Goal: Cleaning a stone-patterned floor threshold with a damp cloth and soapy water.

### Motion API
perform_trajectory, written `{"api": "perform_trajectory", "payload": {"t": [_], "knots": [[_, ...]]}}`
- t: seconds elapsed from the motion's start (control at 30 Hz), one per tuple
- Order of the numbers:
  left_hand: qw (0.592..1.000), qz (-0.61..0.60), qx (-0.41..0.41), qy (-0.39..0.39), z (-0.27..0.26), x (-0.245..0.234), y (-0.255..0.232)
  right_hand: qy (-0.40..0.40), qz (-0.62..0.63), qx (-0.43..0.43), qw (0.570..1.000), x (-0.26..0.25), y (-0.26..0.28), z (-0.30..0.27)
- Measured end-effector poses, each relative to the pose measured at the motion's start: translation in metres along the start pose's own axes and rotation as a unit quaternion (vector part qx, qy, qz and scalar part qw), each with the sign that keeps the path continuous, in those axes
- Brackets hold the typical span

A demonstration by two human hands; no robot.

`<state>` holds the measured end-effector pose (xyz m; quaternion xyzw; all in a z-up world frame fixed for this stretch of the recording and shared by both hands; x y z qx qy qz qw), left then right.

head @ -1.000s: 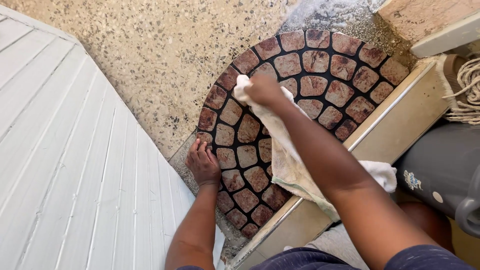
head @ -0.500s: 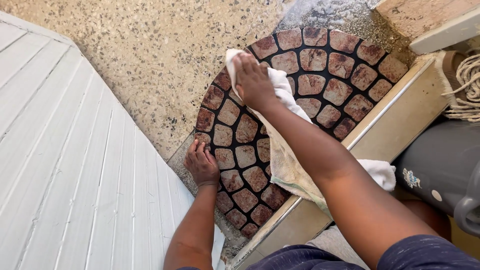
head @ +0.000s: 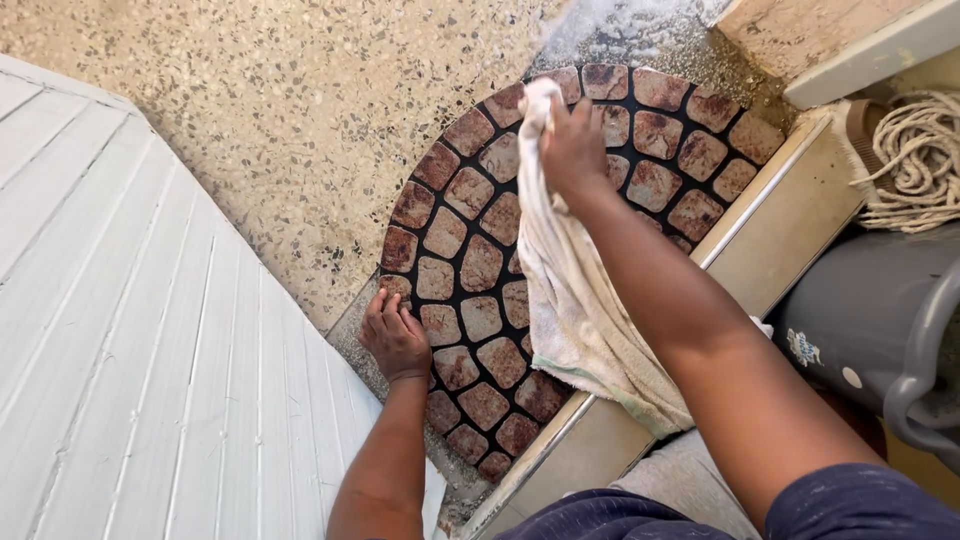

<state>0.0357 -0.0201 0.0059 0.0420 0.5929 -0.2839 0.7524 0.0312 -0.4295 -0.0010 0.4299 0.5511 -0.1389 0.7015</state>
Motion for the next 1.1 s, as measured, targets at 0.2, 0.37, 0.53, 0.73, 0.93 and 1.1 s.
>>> {"api": "perform_trajectory", "payload": {"t": [0.2,0.37,0.53,0.73,0.93,1.1], "knots": [[1.000,0.009,0.009,0.005,0.003,-0.002,-0.004,0.211,0.173,0.021,0.962,-0.034,0.095,-0.031],[1.000,0.009,0.009,0.008,-0.004,-0.003,0.000,0.084,0.045,-0.243,0.965,0.022,0.111,-0.013],[1.000,-0.002,0.017,-0.018,0.002,0.004,-0.002,0.035,-0.033,-0.240,0.970,0.019,0.066,0.030],[0.999,-0.005,0.015,-0.029,0.001,-0.005,-0.002,-0.006,-0.004,-0.018,1.000,0.018,-0.011,0.043],[1.000,0.000,0.015,-0.009,0.002,-0.005,-0.004,0.070,-0.002,-0.016,0.997,0.017,0.011,0.025],[1.000,0.000,0.007,-0.006,0.007,-0.005,-0.004,-0.001,-0.038,-0.126,0.991,0.029,0.020,0.063]]}}
Point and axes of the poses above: each hand's wrist, its own z-axis towards the middle knuckle, its own x-axis out of the palm, y = z × x, the point moved 4 cm from there along z, towards the middle knuckle, and after that the axes turned 5 degrees about -y, right-handed, at the moved point
